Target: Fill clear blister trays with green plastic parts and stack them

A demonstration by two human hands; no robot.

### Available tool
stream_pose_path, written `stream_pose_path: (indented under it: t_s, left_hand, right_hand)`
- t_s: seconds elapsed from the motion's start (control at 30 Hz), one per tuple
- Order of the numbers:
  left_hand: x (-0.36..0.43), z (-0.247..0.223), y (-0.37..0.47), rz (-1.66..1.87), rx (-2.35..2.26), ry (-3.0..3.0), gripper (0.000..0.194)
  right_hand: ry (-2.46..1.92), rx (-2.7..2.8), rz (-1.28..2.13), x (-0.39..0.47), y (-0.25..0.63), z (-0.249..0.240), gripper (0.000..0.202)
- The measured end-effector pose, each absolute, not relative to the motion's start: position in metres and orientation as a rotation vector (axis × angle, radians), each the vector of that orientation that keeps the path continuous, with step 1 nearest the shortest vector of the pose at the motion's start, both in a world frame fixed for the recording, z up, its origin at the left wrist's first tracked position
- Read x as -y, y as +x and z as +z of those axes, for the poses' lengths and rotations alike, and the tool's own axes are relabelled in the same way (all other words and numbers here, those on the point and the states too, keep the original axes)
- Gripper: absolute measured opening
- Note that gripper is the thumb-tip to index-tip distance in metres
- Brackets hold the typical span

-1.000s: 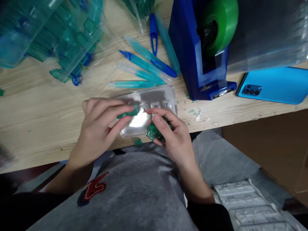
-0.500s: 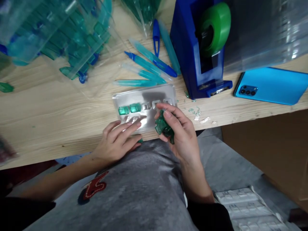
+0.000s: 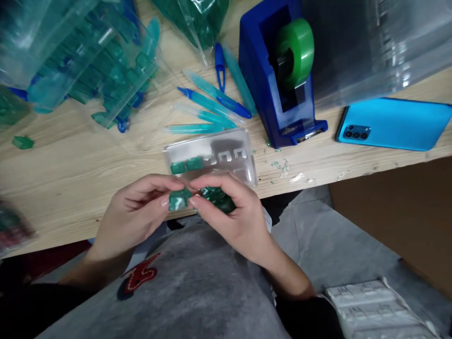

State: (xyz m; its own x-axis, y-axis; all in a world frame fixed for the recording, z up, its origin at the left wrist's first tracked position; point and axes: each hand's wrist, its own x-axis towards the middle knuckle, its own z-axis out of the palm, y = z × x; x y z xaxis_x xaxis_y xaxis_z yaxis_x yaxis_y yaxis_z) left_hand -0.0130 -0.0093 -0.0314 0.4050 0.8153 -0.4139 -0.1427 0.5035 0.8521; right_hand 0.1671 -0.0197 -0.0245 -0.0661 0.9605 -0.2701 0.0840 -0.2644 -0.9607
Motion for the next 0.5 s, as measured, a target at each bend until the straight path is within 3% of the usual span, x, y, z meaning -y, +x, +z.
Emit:
stream_pose_path:
  t_s: [0.17, 0.33, 0.5]
  left_hand:
    - [0.002, -0.028, -0.006, 0.738, -1.058, 1.029, 0.015]
    - [-0.010, -0.046, 0.000, 0.837, -1.316, 1.651, 0.017]
    - [-0.017, -0.056, 0.008, 0.624, -1.279, 1.889, 0.013]
  right_hand:
    - [-1.454, 1.336, 1.308, 0.022, 0.172, -0.028, 0.021]
    - [-1.671, 1.229, 1.139, 0.022, 0.185, -0.038, 0.014]
    - [-1.750, 1.187, 1.064, 0.023, 0.195, -0.043, 0.014]
